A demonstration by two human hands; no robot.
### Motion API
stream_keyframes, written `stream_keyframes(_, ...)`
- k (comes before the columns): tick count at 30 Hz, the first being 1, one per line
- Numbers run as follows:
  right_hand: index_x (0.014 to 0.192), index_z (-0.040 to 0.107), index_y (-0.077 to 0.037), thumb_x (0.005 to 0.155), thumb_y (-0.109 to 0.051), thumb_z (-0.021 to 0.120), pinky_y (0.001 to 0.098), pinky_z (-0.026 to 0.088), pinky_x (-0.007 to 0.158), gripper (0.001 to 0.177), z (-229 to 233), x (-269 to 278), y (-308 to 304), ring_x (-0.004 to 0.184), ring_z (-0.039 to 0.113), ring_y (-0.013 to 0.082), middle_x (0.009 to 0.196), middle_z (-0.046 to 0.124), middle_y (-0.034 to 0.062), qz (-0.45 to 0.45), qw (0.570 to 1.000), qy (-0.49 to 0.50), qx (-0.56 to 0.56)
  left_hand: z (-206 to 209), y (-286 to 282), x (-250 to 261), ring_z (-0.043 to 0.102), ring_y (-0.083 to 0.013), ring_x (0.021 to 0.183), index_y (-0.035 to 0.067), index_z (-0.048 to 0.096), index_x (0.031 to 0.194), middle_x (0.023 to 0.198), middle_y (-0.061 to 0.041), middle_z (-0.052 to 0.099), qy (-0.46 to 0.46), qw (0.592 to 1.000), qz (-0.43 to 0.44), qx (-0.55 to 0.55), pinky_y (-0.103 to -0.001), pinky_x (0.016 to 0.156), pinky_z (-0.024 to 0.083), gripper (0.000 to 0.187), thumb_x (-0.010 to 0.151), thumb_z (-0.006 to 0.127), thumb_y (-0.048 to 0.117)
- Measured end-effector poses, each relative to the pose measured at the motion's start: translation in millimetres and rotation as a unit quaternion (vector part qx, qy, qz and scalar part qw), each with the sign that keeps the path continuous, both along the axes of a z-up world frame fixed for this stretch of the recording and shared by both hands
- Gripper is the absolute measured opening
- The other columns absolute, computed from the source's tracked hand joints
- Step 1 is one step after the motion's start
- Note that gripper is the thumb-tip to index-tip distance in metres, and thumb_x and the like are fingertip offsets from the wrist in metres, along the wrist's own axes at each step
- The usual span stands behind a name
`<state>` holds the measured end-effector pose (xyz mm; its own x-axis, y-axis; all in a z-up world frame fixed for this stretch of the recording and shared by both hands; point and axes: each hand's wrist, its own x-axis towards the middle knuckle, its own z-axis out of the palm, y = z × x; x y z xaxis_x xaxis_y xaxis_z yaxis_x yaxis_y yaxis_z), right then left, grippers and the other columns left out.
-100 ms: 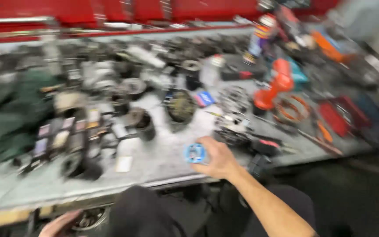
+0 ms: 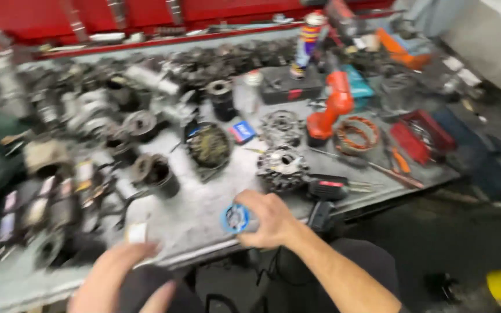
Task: The person uses a heat gun to apply heat to a disassembled motor stator while simultaneously applying solder from a spool to the copper windings. The task involves holding the heat gun in one hand and feeding the solder wire with the other hand to join the electrical connections.
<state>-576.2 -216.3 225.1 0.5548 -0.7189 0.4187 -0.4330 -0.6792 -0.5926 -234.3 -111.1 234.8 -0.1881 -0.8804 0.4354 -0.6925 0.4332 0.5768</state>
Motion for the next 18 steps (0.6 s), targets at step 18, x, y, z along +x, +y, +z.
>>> stream_keyframes(18, 0.125, 0.063, -0.005, 0.064, -0.037, 0.087, 0.041, 0.057, 0.08, 0.074, 11, -57, 2, 0.095, 0.071, 0.0358, 0.111, 0.071, 0.015, -0.027, 0.999, 0.001, 0.033, 11, -152, -193, 0.07, -0.019, 0.105, 0.007, 0.063, 0.129, 0.114, -0.009, 0.075, 0.061, 0.877, -0.267, 0.396, -0.033, 0.094, 0.054, 0.08, 0.057, 0.092, 0.029)
